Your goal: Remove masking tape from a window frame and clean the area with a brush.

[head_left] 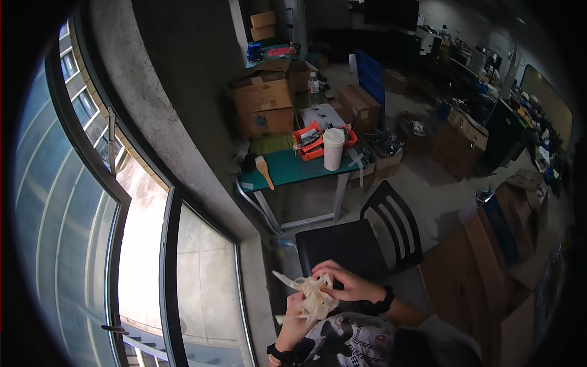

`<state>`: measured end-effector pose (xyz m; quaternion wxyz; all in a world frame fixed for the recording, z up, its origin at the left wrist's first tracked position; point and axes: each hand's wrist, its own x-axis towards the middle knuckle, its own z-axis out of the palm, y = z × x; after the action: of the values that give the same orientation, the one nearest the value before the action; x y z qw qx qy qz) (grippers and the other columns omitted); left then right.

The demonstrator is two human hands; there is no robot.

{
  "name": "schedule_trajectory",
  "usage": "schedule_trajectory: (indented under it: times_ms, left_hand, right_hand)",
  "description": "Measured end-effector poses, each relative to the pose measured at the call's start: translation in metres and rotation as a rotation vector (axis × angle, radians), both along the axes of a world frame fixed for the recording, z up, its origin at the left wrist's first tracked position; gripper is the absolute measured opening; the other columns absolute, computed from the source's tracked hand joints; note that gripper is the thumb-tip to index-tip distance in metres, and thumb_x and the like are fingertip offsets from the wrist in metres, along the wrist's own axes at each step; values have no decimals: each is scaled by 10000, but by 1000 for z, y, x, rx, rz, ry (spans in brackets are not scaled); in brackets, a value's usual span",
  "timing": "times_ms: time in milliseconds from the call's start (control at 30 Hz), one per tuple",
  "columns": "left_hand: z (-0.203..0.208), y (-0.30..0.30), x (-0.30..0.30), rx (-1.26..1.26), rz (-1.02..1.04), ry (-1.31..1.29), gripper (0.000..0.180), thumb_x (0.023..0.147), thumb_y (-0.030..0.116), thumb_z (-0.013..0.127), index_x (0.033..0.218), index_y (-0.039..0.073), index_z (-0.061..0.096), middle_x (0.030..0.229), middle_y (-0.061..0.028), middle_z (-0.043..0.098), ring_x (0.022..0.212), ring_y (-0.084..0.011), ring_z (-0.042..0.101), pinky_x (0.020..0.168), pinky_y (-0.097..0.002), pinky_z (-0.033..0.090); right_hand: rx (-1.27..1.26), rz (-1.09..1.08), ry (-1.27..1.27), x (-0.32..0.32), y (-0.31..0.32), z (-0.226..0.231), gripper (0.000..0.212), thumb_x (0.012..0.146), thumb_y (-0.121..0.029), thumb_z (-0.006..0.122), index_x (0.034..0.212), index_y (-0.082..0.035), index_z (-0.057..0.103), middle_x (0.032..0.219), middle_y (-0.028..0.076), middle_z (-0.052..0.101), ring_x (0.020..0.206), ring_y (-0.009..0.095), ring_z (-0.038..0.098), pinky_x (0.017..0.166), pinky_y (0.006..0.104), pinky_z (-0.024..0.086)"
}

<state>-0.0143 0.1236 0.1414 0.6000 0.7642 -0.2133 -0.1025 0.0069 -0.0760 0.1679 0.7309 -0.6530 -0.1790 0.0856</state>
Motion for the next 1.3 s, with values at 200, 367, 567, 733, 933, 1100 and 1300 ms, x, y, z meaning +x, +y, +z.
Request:
schedule_trajectory:
  times_ms: [200,367,567,733,933,1100,1300]
  left_hand:
    - [17,-26,22,-475,-16,668,513,855,157,535,1301,29,318,1217,-67,467,1035,-155,500,856,-268,417]
    - [17,-38,81,-945,57,840,556,874,158,489,1355,44,234,1281,-114,418,1141,-212,461,937,-330,401]
    - [31,-38,139,-670,-49,599,614,777,-20,487,1350,53,281,1296,-102,419,1143,-210,462,957,-331,389]
    - [25,-36,183,-126,-339,-3,735,724,-29,623,1364,43,268,1393,-103,302,1256,-218,331,1016,-314,284]
    - [-10,-7,214,-470,-395,591,521,902,202,428,1352,3,256,1341,-129,354,1234,-223,352,1031,-326,253]
    - [-13,19,251,-487,-445,619,781,894,582,73,1291,-28,357,1054,-117,595,1053,-183,490,928,-308,319]
    - [-19,52,270,-420,81,627,555,951,427,248,1188,-24,468,930,-88,616,909,-156,539,878,-293,368]
  right_hand:
    - [107,-403,-189,27,-31,1,363,754,81,559,1082,-47,468,1328,194,338,1231,297,392,977,367,351]
    - [-612,-201,-494,36,-20,4,363,797,-69,594,1149,-94,508,1362,98,361,1256,287,345,1019,400,297]
    - [-42,-377,-187,47,-4,1,768,783,-104,613,1391,-80,144,1454,140,137,1322,261,225,1059,399,217]
    - [1016,-163,608,80,20,-33,672,860,-201,530,1397,-89,140,1392,119,289,1250,222,337,1019,350,290]
    - [234,-481,111,153,32,13,709,790,-107,627,1337,-40,180,1298,132,369,1208,225,379,991,309,323]
    - [-528,-780,-253,244,26,-1,535,742,-215,702,1128,-1,400,1168,199,428,1099,316,415,907,384,351]
    - [-245,-740,-329,381,-6,-95,454,778,-103,644,1096,14,343,836,163,555,692,275,604,581,310,465]
